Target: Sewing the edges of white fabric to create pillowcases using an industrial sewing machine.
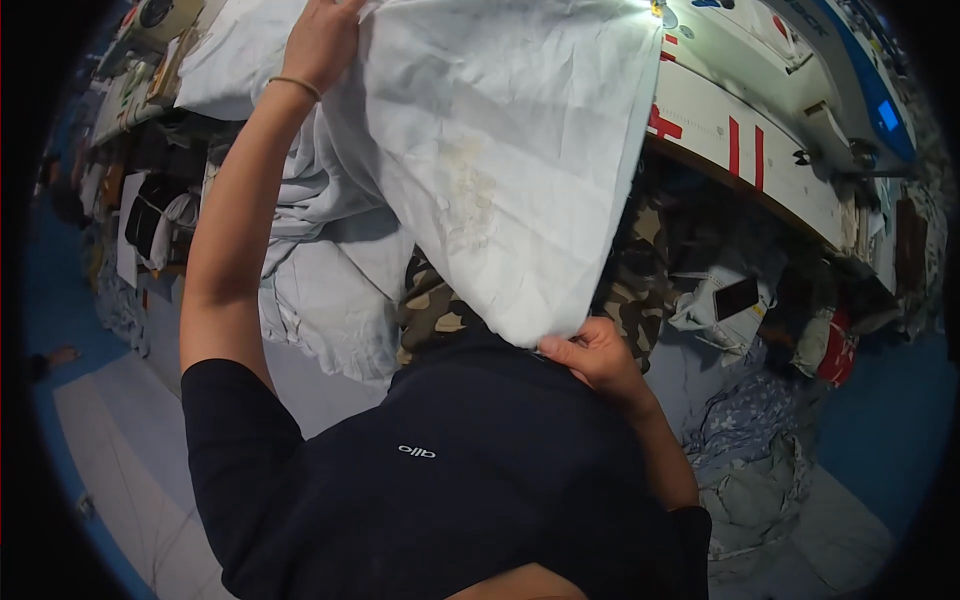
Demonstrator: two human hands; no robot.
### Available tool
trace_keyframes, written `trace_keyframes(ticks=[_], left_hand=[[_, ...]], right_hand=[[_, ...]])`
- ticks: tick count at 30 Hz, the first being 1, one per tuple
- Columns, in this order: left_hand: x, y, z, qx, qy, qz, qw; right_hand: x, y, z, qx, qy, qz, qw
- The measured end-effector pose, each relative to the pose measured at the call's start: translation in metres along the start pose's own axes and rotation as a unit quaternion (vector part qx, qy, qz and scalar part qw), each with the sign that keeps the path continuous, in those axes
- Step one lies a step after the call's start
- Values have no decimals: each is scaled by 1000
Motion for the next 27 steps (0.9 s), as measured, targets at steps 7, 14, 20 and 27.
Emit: trace_keyframes(ticks=[7, 14, 20, 27], left_hand=[[-247, -53, -30, 290, -316, 296, 853], [-304, -114, -6, 380, -459, 258, 760], [-316, -101, -28, 377, -476, 246, 755], [-321, -95, -36, 333, -499, 248, 760]], right_hand=[[17, -18, 2, -24, -120, -157, 980], [76, -68, -21, -238, -359, -299, 852], [145, -144, 69, 57, -163, -595, 785], [123, -58, -16, -210, -629, -515, 543]])
Point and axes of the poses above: each hand's wrist, its own y-axis towards the middle knuckle, its own z-axis out of the palm, x = y × z, the point moved 7 cm from there along y, towards the middle knuckle, and after that the axes turned 4 degrees about z, right-handed, at the moved point
